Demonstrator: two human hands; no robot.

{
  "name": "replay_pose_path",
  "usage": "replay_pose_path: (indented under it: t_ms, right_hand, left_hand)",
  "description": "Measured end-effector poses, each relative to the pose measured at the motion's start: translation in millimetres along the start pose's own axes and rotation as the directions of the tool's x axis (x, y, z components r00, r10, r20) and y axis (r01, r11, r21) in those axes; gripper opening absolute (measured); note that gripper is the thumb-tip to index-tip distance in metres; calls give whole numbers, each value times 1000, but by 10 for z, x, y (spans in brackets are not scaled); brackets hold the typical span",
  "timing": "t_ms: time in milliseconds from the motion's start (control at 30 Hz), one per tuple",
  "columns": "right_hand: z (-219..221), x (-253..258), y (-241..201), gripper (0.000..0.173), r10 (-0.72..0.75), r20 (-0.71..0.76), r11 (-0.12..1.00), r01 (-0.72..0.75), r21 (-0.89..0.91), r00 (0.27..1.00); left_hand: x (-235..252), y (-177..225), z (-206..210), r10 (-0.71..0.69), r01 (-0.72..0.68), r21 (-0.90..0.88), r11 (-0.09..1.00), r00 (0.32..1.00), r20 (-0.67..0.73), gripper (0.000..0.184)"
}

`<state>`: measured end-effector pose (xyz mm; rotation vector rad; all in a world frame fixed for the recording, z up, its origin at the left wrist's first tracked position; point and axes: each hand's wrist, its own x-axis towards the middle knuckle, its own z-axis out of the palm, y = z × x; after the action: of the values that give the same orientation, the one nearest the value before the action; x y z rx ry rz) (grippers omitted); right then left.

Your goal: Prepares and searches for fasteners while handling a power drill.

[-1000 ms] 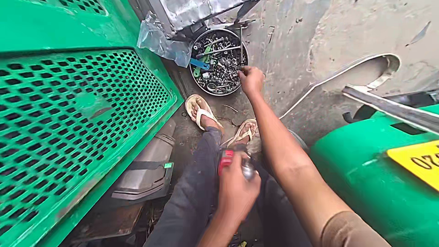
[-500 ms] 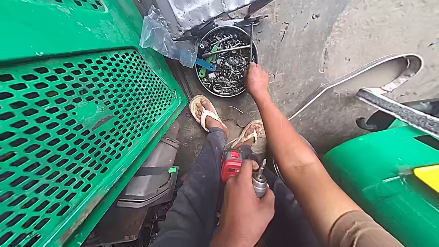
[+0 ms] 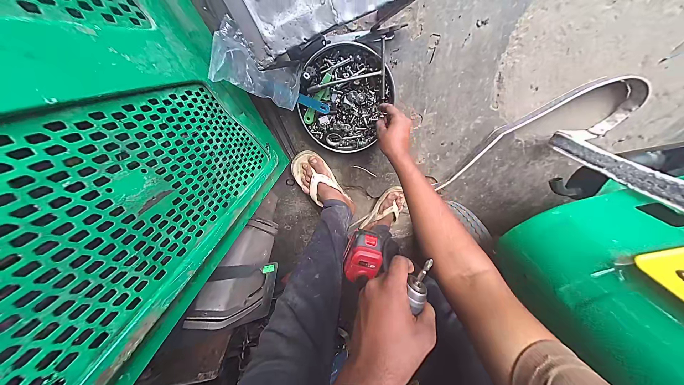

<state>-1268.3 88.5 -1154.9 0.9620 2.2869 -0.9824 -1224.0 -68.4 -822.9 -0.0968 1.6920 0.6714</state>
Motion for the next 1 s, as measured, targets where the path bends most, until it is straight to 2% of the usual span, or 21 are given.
replay_pose_path:
  t_ms: [100,200,300,400,467,667,800,933,1000]
  right_hand:
    - [236,-67,-101,45,3,102,995,7,-95,995]
    - [455,-258,-135,41,-14,186,985,46,-168,982]
    - [434,-322,-164,32,-31,125,991,47,-123,992]
    - [274,-164,-173,22,27,-24,999,-28,-42,999]
    - [231,-18,-167,18,37,-59,999,-38,-31,998]
    - [344,198,-213,22,44,-20,977,-47,-206,999]
    - [422,175,-189,24,-123,17,926,121,-357,992]
    - [451,169,-199,26,-144,72,912,160,-377,987]
    - [417,159,-165,25,-117,64,943,131,-306,991]
  left_hand:
    - [3,-17,-19,12,-12,2,1000,1000,-1,41]
    - [6,-46,-41,20,-20,9,1000,1000,3,41]
    - [0,-75,-68,25,-25,4,1000,1000,-1,40]
    - [5,-92,-104,22,-22,1,1000,1000,5,39]
    - [8,-111,-132,26,-26,-8,1000,1000,5,39]
    - [5,-118,-225,24,-24,-60,998,1000,8,39]
    - [11,-97,-263,13,-12,-78,997,1000,17,40]
    - [10,-103,-264,14,-13,-73,997,1000,15,40]
    - [16,-98,-247,28,-28,-67,997,1000,3,39]
